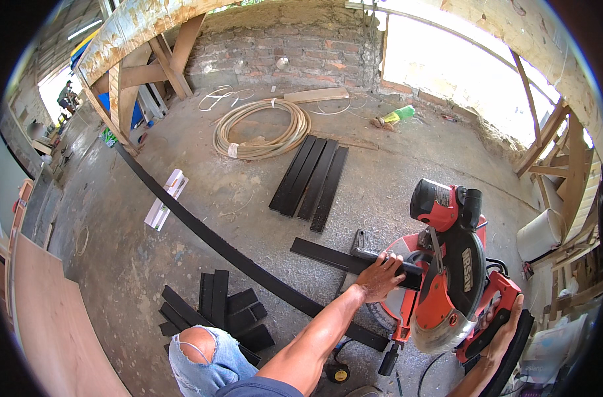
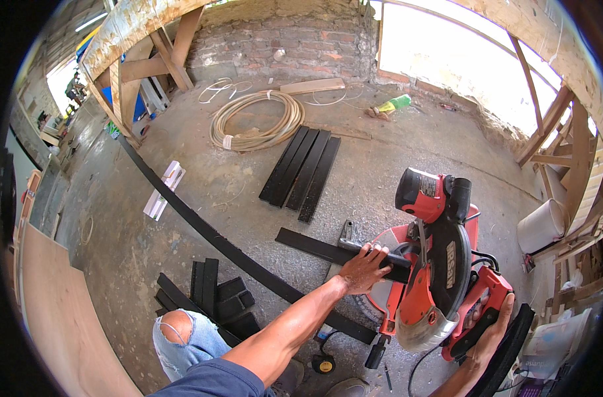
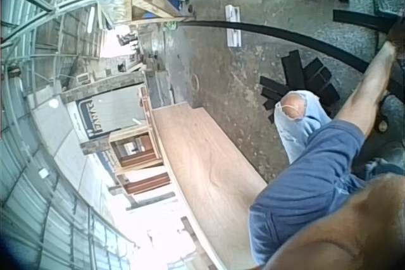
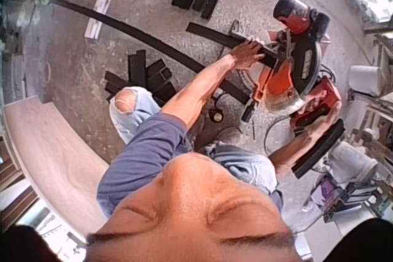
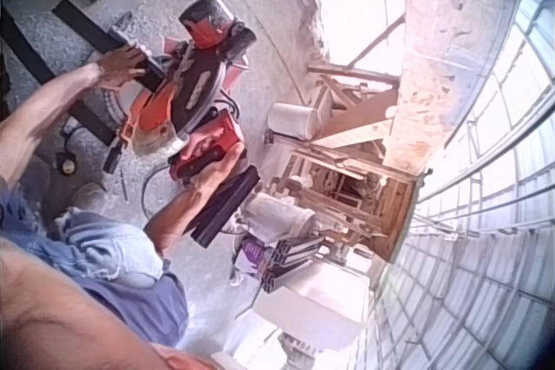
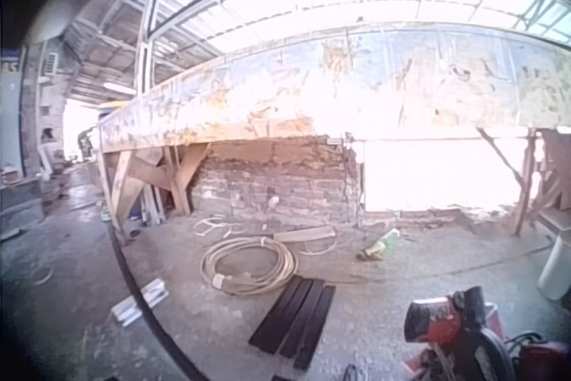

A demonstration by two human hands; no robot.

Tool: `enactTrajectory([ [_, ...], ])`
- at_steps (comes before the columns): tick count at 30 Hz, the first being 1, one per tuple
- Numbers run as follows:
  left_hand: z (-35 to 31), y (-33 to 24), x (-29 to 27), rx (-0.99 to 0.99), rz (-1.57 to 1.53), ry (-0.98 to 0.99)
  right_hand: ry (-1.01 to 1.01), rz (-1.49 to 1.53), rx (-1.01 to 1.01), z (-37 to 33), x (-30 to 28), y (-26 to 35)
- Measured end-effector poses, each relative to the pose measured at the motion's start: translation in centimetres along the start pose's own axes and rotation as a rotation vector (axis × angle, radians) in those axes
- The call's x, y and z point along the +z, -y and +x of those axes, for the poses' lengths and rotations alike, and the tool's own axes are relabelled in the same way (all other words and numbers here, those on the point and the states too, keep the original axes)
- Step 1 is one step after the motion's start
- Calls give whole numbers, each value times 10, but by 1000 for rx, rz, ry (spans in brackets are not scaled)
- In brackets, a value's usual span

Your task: The person measures a black wooden board with a tape measure and cuts it using a miter saw.

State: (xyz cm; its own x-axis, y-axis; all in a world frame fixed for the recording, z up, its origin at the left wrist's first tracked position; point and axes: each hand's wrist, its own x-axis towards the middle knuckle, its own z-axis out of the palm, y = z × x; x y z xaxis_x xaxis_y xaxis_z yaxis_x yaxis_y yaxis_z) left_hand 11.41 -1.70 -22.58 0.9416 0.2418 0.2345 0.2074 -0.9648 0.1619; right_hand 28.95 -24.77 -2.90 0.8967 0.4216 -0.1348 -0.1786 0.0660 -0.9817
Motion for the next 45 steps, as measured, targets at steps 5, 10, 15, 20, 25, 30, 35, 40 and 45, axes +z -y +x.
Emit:
enactTrajectory([
  [5, 0, 0, -1, 0, 6, 9, 14, -4, -30, -2, 2, 0],
  [10, 1, 0, 1, 0, 9, 7, 5, 14, -17, -2, 1, -1],
  [15, 1, 0, 1, -3, 13, -3, 32, 32, -8, -1, -1, -2],
  [20, 1, 0, 1, -2, 7, -7, 11, 15, -1, -4, -1, -2],
  [25, 1, -1, 2, -2, 3, -25, 9, 20, -17, -5, -3, -7],
  [30, 2, -1, 0, -3, 14, -12, 64, 40, -14, -3, -13, -15],
  [35, 2, 0, 3, 4, 9, -38, 14, 5, -5, -3, -18, -22],
  [40, 4, -1, -2, 7, 11, -50, 51, 21, -5, -6, -21, -23],
  [45, 2, -1, -1, 5, 6, -42, 47, 8, -4, -7, -22, -29],
])
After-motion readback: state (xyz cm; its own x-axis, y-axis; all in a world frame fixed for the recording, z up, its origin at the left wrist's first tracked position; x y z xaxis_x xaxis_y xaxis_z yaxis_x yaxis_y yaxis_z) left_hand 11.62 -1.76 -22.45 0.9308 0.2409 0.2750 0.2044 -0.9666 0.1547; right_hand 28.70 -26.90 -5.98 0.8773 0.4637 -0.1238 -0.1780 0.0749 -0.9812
